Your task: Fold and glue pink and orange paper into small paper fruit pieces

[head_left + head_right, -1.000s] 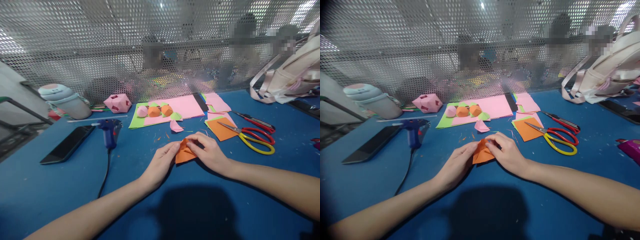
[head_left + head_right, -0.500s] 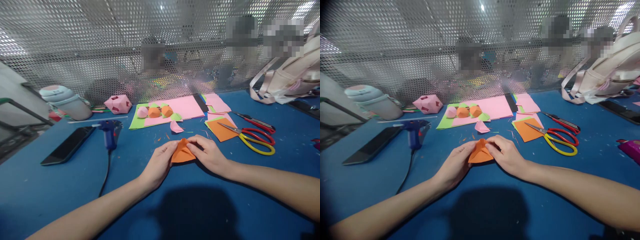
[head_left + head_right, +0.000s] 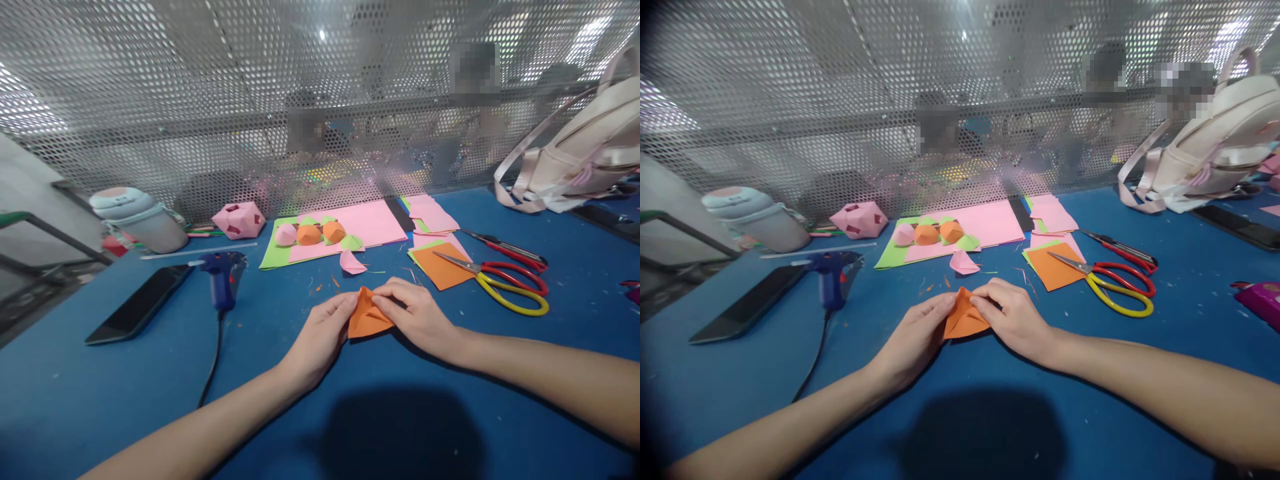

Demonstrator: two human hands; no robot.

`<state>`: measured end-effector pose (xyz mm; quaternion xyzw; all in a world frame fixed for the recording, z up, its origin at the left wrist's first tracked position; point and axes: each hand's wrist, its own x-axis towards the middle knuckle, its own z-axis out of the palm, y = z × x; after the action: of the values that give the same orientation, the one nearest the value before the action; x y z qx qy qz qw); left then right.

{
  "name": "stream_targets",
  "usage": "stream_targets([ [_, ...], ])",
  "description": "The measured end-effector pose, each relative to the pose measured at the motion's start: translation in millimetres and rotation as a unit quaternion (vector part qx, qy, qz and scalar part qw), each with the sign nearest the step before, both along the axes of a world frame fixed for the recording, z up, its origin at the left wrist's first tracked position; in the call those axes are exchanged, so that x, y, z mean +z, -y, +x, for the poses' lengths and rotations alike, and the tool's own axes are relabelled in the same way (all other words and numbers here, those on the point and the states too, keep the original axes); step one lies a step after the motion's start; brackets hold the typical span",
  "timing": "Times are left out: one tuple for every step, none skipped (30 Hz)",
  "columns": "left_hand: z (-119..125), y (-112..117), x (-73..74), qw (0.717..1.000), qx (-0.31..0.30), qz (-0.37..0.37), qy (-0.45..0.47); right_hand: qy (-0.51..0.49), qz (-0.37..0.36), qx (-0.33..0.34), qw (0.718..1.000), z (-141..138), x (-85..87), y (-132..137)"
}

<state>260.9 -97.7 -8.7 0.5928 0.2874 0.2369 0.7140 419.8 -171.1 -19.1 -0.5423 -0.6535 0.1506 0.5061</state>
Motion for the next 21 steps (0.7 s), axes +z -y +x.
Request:
stream_targets([
  [-0.1, 0.1, 0.1, 1.000, 0.001, 0.003, -0.001, -0.001, 0.000, 0.001, 1.000, 0.0, -0.2, 0.0],
  [-0.2, 0.1, 0.2, 1.000, 0.000, 0.004, 0.000, -0.003, 0.000, 0.002, 1.000, 0.0, -0.5, -0.2],
  [-0.4, 0.2, 0.1, 1.000, 0.000, 0.005, 0.003, -0.003, 0.000, 0.002, 1.000, 0.0, -0.8, -0.3],
  [-0.6, 0.2, 0.0, 1.000, 0.001, 0.006, 0.007, -0.002, -0.001, 0.002, 1.000, 0.0, -1.0, -0.5],
  [-0.9, 0.3, -0.3, 1.000, 0.002, 0.008, 0.010, 0.000, -0.001, 0.001, 1.000, 0.1, -1.3, -0.7],
  [-1.1, 0.3, -0.6, 1.000, 0.004, 0.013, 0.013, 0.003, -0.001, 0.001, 1.000, 0.1, -1.5, -0.9],
  [-1.3, 0.2, -0.9, 1.000, 0.009, 0.019, 0.015, 0.007, -0.001, 0.001, 1.000, 0.2, -1.7, -1.0],
  [-1.5, 0.2, -1.3, 0.999, 0.014, 0.029, 0.014, 0.010, 0.000, 0.002, 1.000, 0.2, -1.8, -1.1],
  [-1.6, 0.1, -1.6, 0.999, 0.021, 0.042, 0.011, 0.013, 0.002, 0.003, 1.000, 0.2, -1.9, -1.1],
  [-1.6, -0.1, -1.9, 0.998, 0.029, 0.056, 0.006, 0.016, 0.004, 0.005, 1.000, 0.2, -2.0, -1.2],
  [-1.7, -0.4, -2.2, 0.997, 0.036, 0.071, -0.001, 0.019, 0.006, 0.006, 1.000, 0.3, -2.2, -1.2],
  [-1.8, -0.7, -2.5, 0.996, 0.041, 0.084, -0.009, 0.020, 0.009, 0.008, 1.000, 0.3, -2.5, -1.3],
  [-1.9, -1.1, -2.7, 0.994, 0.044, 0.094, -0.015, 0.021, 0.011, 0.009, 1.000, 0.4, -2.7, -1.4],
  [-2.2, -1.5, -3.0, 0.994, 0.045, 0.099, -0.019, 0.022, 0.013, 0.011, 1.000, 0.5, -2.9, -1.5],
  [-2.5, -2.1, -3.2, 0.994, 0.041, 0.101, -0.020, 0.022, 0.013, 0.012, 1.000, 0.6, -3.1, -1.6],
  [-2.9, -2.6, -3.3, 0.994, 0.036, 0.100, -0.020, 0.022, 0.014, 0.013, 1.000, 0.6, -3.2, -1.6],
  [-3.3, -3.1, -3.5, 0.994, 0.031, 0.099, -0.018, 0.021, 0.013, 0.015, 1.000, 0.7, -3.1, -1.6],
  [-3.8, -3.5, -3.6, 0.995, 0.028, 0.097, -0.017, 0.020, 0.012, 0.016, 1.000, 0.6, -3.0, -1.5],
  [-4.3, -3.9, -3.6, 0.995, 0.025, 0.097, -0.017, 0.019, 0.011, 0.017, 1.000, 0.5, -2.7, -1.3],
  [-4.8, -4.1, -3.5, 0.995, 0.023, 0.098, -0.020, 0.018, 0.009, 0.017, 1.000, 0.4, -2.5, -1.2],
  [-5.2, -4.2, -3.3, 0.994, 0.023, 0.101, -0.023, 0.017, 0.008, 0.018, 1.000, 0.2, -2.2, -1.0],
])
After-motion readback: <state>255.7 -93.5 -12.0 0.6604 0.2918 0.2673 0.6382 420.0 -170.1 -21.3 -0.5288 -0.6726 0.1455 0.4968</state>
